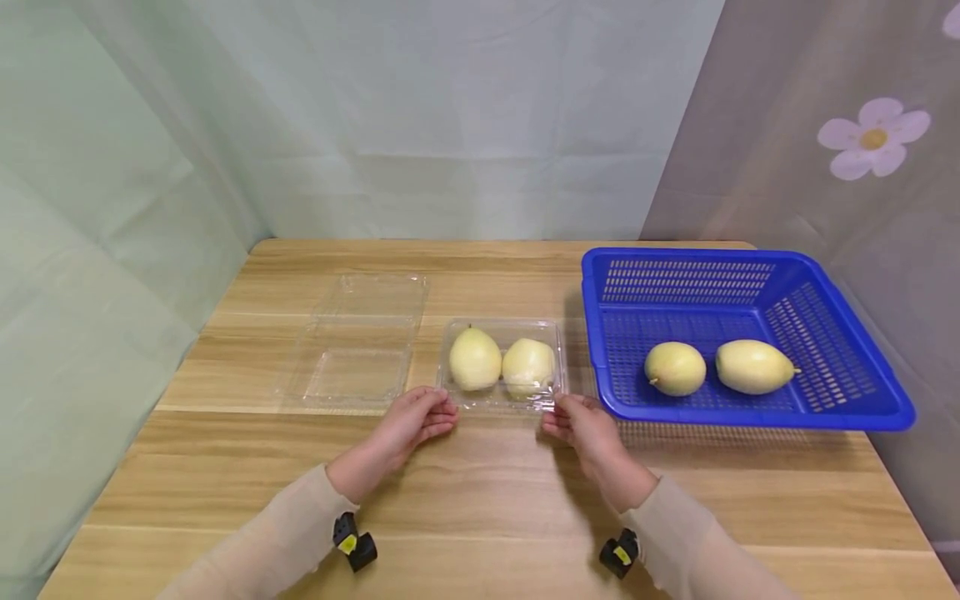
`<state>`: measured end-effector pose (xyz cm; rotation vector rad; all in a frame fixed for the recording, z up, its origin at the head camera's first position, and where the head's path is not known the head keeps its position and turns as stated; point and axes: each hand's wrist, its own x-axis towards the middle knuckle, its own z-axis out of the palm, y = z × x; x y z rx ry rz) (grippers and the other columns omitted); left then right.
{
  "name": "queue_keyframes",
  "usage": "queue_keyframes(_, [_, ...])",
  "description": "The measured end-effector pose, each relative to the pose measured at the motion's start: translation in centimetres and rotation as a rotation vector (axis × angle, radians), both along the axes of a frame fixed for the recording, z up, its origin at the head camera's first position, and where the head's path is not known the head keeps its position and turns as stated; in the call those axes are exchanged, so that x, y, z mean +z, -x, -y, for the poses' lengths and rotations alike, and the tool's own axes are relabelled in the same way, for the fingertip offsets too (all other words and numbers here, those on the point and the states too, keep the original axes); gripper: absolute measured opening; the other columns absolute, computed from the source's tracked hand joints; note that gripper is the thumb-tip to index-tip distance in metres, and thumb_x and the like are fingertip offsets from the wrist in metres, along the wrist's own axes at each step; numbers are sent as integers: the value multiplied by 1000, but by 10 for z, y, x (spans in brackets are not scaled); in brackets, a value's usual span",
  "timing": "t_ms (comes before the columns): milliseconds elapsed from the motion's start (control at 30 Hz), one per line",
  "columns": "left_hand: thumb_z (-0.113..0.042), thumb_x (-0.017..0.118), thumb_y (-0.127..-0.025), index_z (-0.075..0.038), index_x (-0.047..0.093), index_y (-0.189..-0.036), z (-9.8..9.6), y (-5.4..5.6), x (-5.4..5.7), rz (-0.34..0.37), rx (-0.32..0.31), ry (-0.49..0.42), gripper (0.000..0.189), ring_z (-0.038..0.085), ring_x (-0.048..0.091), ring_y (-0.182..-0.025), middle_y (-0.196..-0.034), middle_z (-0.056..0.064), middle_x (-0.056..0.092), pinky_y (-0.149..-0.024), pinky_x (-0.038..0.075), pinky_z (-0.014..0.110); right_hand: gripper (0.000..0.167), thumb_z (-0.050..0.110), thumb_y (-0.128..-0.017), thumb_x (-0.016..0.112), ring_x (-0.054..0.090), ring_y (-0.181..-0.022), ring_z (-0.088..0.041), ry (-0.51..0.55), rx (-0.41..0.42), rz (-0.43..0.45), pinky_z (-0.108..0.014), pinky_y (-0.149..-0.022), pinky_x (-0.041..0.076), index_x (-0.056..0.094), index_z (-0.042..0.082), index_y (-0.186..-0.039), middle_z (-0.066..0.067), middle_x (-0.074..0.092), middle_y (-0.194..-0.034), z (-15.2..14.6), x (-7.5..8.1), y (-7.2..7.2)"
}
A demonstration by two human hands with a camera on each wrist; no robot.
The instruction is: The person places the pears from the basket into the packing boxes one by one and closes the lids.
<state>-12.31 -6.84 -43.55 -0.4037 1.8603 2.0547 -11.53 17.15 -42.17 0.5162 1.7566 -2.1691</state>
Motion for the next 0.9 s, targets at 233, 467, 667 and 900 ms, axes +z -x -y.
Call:
queue_keyframes(233, [-4,47,-95,9,55,-99,-1,3,-1,11,15,0,15,9,62,-68,-76,5,64,-71,59,24,13,4,-98,41,64,-70,-7,17,21,-1,-20,-72,57,48,-7,-103,1,63,-76,-2,-2,2])
queue_keyframes(467, [-1,47,-93,7,55,-99,0,4,-2,19,29,-17,13,10,62,-68,-75,4,63,-71,59,24,14,1,-96,38,64,-69,-7,27,22,-14,-19,-72,57,51,-3,-94,2,63,-73,-3,-3,2])
queue_keyframes(667, [0,48,-92,8,56,-99,0,4,-4,27,49,-20,13,10,62,-66,-72,3,63,-69,59,23,21,0,-95,38,64,-69,-7,35,23,-27,-19,-72,57,55,3,-84,2,63,-72,-2,-3,3])
queue_keyframes(900, [2,48,-91,7,56,-95,-1,5,-5,11,56,-32,11,9,62,-65,-70,1,63,-66,58,21,21,-1,-95,38,63,-68,-6,43,19,-31,-19,-71,57,56,3,-84,2,64,-71,-4,-4,4])
